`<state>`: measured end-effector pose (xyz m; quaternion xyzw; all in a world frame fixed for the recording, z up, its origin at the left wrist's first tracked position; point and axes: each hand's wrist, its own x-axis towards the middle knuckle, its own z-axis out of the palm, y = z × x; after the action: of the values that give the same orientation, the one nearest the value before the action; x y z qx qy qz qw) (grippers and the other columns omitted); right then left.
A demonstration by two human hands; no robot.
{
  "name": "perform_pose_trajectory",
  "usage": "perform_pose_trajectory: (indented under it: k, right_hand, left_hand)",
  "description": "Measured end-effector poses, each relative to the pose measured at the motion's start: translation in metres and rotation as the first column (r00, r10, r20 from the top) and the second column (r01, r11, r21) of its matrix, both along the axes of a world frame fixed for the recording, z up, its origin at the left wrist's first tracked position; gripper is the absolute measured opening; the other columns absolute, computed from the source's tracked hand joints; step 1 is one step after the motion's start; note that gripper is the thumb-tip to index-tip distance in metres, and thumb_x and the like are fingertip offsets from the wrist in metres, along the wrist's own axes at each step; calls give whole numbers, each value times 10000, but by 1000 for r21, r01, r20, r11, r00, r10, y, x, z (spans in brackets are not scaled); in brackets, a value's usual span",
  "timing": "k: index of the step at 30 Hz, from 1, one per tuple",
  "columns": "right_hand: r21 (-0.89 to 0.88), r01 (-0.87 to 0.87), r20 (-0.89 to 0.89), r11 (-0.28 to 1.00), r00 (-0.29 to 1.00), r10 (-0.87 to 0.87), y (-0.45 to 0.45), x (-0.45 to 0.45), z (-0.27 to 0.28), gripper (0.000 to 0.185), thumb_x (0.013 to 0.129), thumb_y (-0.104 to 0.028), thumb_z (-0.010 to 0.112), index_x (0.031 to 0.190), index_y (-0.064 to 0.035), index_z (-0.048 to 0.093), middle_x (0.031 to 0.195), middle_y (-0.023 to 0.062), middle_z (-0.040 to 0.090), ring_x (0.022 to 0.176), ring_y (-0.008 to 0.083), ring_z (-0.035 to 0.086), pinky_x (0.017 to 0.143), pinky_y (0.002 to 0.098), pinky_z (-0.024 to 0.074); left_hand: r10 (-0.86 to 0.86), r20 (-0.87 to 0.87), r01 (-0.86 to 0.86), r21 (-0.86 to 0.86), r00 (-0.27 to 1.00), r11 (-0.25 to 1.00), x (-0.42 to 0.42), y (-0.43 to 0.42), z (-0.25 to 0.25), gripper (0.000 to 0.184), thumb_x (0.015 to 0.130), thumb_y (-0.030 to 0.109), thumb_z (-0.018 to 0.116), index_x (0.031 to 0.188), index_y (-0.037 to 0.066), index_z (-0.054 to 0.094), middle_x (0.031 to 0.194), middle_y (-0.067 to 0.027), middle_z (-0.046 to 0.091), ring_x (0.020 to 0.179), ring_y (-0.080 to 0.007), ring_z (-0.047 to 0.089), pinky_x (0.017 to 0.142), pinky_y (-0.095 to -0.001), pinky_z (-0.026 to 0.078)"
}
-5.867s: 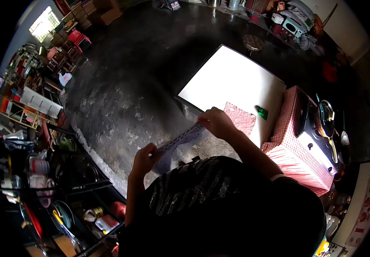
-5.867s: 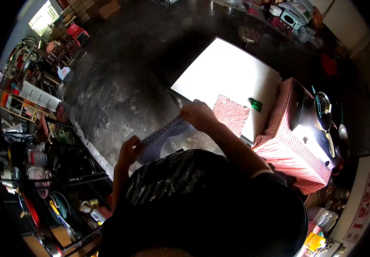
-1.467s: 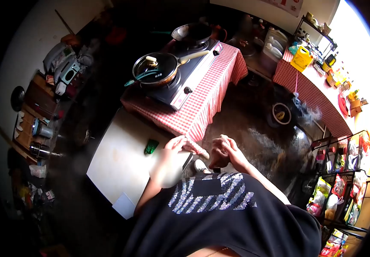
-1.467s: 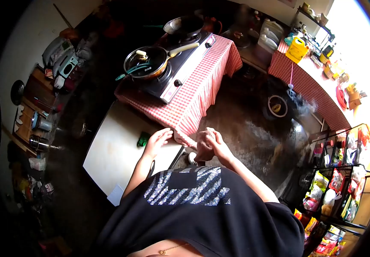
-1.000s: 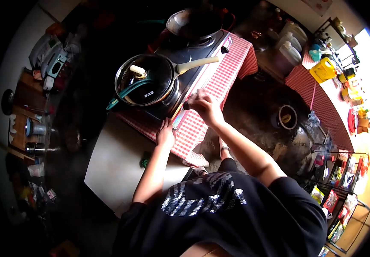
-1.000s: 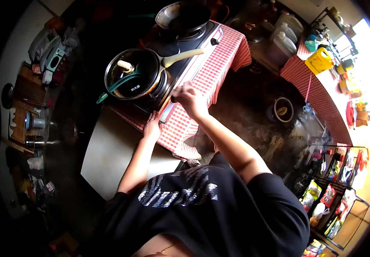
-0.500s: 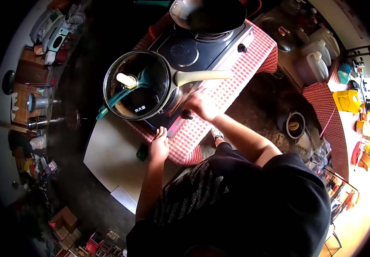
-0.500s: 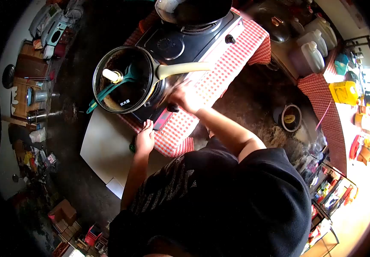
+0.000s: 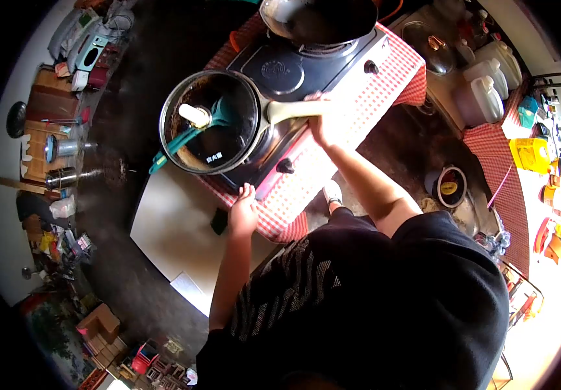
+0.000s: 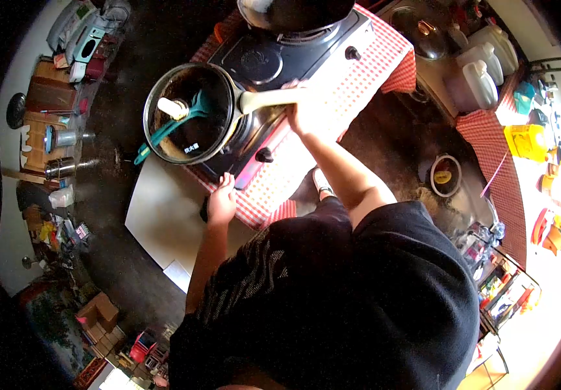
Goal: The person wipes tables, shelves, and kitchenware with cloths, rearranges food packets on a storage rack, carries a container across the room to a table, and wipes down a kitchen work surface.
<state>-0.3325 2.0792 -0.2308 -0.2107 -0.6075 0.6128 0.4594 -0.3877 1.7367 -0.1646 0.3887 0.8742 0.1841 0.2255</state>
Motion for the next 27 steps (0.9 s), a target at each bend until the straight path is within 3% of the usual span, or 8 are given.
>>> perform_pose_trajectory:
  k: [1, 10, 12, 15, 18, 20, 24, 27]
  right_hand:
    - [579, -58, 395, 813, 892, -218, -19, 29, 11, 102, 826, -8, 609, 905, -59, 570, 830, 140, 572, 804, 329, 556, 771, 378, 474]
    - [593, -304, 703, 745, 647, -295, -97, 105, -81, 343, 941, -166, 520, 1250, -18, 536, 1178, 254, 571, 1089, 420, 543, 900, 474, 461]
    - [-515, -150, 680, 844, 527, 509, -163, 86, 59, 333, 987, -268, 411, 1000, -19, 632, 941, 168, 647, 828, 237, 612, 746, 381, 507]
    - [-430, -445, 661, 785, 437, 610, -282, 83, 28, 270, 982, -264, 451, 1121, -82, 594, 1090, 137, 598, 950, 251, 587, 835, 376, 489]
    - [-350, -711, 584, 609, 343, 736, -340, 91, 5, 297, 976, -260, 491, 1242, -145, 555, 1239, 106, 549, 1072, 265, 563, 924, 371, 471]
    - [-342, -758, 560, 555, 310, 768, -341, 101, -7, 357, 973, -257, 517, 1322, -186, 530, 1338, 86, 516, 1154, 274, 546, 983, 368, 459]
    - [124, -664, 723, 738, 569, 391, -279, 173, -42, 424, 953, -243, 580, 1376, -219, 565, 1424, 78, 526, 1244, 270, 542, 1057, 347, 450]
    - [-186, 238, 976, 953, 152, 153, -226, 226, 31, 322, 825, -217, 663, 1129, -125, 714, 1239, 125, 641, 1171, 319, 582, 896, 411, 537]
  left_hand:
    - [7, 4, -7, 23, 1000, 1000, 1, -1, 1, 406, 949, 67, 495, 1344, -2, 556, 1419, -225, 497, 1361, -344, 451, 1134, -383, 378]
    - [-519, -288, 384, -413, 805, 826, -14, -16, -19, 496, 931, 170, 461, 1364, -66, 507, 1508, -204, 407, 1460, -335, 283, 1225, -362, 209]
    - [-727, -450, 428, -599, 519, 677, -19, -22, -34, 485, 934, 220, 454, 1323, -50, 559, 1500, -189, 419, 1452, -333, 287, 1226, -375, 205]
    - [-446, -185, 422, -153, 876, 894, -26, -25, -61, 451, 939, 247, 460, 1265, -19, 622, 1468, -209, 451, 1426, -363, 322, 1203, -399, 255]
    - [-960, -246, 376, -883, 136, 279, -9, 5, 11, 470, 942, 321, 459, 1330, 92, 594, 1417, -205, 503, 1375, -385, 378, 1208, -448, 199]
    - [-708, -238, 536, -509, 665, 674, -17, -5, 18, 393, 940, 222, 554, 1258, -8, 576, 1382, -186, 539, 1252, -336, 517, 1043, -361, 407]
    - [-867, -453, 523, -697, 210, 491, -30, -14, -13, 328, 916, 215, 582, 1186, 34, 628, 1241, -139, 599, 1093, -308, 564, 926, -317, 478]
    - [-953, -295, 321, -911, -74, 257, -26, -3, -30, 451, 981, 333, 440, 1301, 70, 620, 1355, -133, 537, 1264, -354, 414, 1083, -479, 283]
